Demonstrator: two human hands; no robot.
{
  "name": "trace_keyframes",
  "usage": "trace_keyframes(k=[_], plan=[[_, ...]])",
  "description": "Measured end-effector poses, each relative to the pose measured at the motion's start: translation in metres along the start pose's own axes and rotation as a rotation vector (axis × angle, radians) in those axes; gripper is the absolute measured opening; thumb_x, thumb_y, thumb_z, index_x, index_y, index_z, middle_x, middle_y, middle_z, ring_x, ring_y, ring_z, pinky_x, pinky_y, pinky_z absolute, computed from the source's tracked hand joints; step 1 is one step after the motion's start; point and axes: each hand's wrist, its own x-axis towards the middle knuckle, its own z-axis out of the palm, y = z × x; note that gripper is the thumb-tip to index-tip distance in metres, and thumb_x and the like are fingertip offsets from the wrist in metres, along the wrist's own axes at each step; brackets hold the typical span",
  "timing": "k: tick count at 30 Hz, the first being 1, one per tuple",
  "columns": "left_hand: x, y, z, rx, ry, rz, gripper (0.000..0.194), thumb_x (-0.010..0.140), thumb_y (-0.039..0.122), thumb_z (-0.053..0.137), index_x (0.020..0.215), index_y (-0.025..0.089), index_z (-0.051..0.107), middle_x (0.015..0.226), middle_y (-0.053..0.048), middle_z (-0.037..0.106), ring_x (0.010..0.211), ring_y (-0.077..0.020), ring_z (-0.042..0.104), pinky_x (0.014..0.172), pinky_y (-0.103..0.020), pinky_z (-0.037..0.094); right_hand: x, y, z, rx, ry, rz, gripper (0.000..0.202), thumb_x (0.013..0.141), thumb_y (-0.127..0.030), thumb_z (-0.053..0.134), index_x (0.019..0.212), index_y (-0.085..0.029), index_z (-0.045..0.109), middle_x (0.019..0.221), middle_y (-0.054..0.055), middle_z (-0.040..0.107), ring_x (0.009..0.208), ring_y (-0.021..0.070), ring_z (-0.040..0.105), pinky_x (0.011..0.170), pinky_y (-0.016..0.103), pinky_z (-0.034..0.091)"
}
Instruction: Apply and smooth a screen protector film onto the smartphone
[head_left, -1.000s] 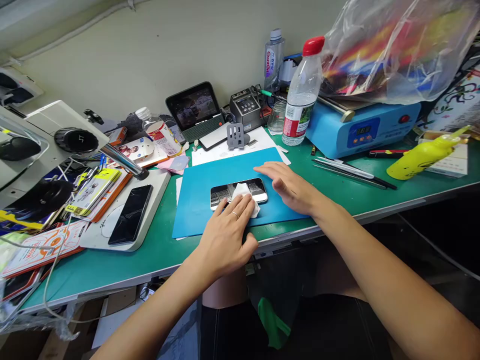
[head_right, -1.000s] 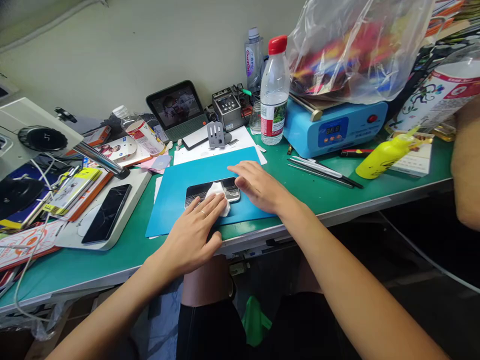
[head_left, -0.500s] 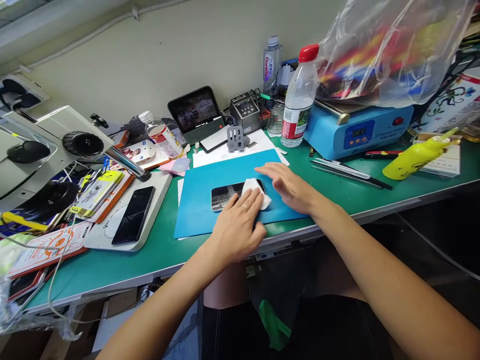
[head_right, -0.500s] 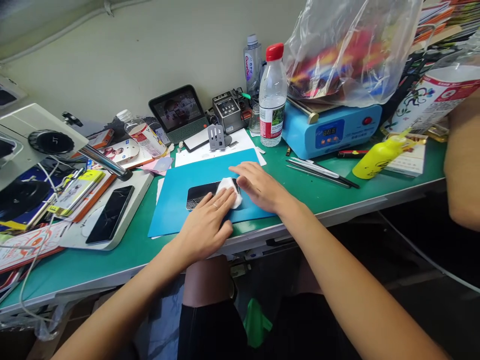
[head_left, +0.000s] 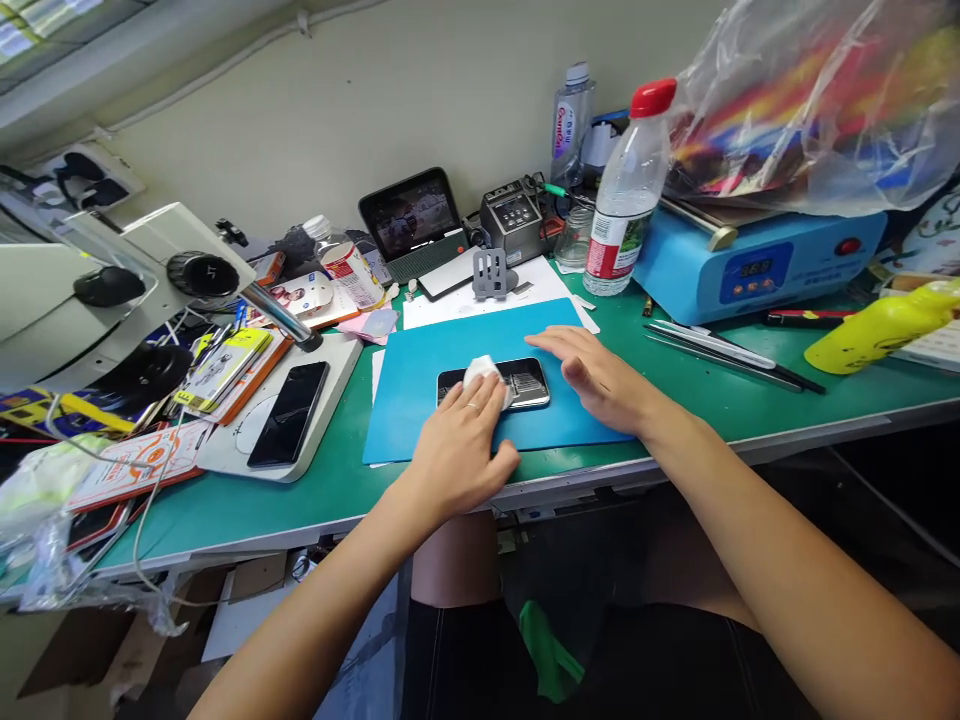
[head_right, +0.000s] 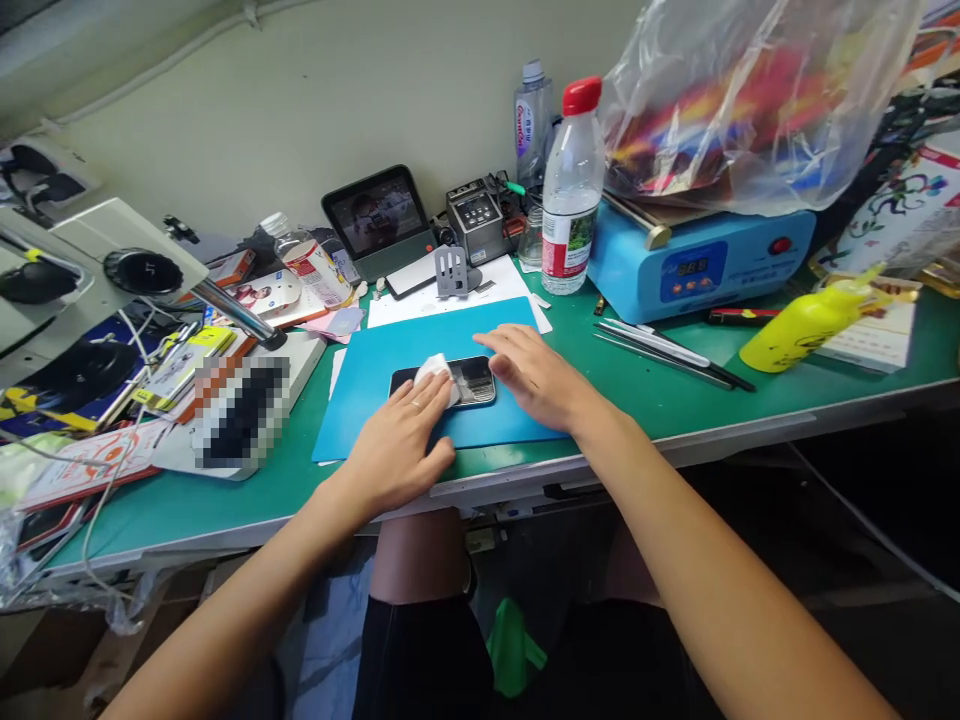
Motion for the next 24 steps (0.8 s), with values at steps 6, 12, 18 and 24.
trace_keyframes(k=[6, 12, 18, 24], plan=[[0.027, 0.024, 0.004, -0.056, 0.108, 0.041, 0.065, 0.092, 0.036, 0.047, 0.147, 0.002, 0.046, 0.157, -0.02, 0.044, 0.149, -0.0304, 0.039, 0.126, -0.043, 0.026, 0.002, 0.003, -0.002, -0.055, 0.002, 0.017, 0.1, 0.087, -0.082, 0.004, 0.138, -0.019, 0.062, 0.14, 0.016, 0.062, 0.138, 0.0362, 0.048, 0.118, 0.061, 0.033], [0.0, -0.002, 0.003, -0.08, 0.105, -0.02, 0.057, 0.097, 0.03, 0.04, 0.149, 0.007, 0.046, 0.158, -0.014, 0.044, 0.149, -0.0266, 0.039, 0.125, -0.047, 0.027, 0.003, 0.007, 0.0, -0.135, -0.008, 0.032, 0.088, 0.092, -0.078, 0.012, 0.138, -0.021, 0.062, 0.139, 0.016, 0.063, 0.135, 0.0348, 0.052, 0.115, 0.06, 0.039], [-0.028, -0.035, 0.001, -0.034, 0.093, -0.093, 0.054, 0.099, 0.026, 0.037, 0.15, 0.009, 0.044, 0.16, -0.014, 0.04, 0.151, -0.026, 0.037, 0.125, -0.048, 0.028, 0.005, -0.002, 0.0, -0.163, -0.047, -0.049, 0.063, 0.098, -0.068, 0.031, 0.126, -0.026, 0.069, 0.136, 0.013, 0.064, 0.133, 0.0338, 0.053, 0.113, 0.059, 0.041], [-0.032, -0.033, 0.009, -0.054, 0.142, -0.092, 0.056, 0.098, 0.026, 0.039, 0.151, 0.009, 0.043, 0.162, -0.014, 0.038, 0.151, -0.0286, 0.036, 0.124, -0.049, 0.029, 0.003, -0.01, -0.004, -0.183, -0.132, -0.142, 0.059, 0.096, -0.07, 0.037, 0.113, -0.028, 0.075, 0.14, 0.013, 0.06, 0.137, 0.0371, 0.048, 0.113, 0.061, 0.041]])
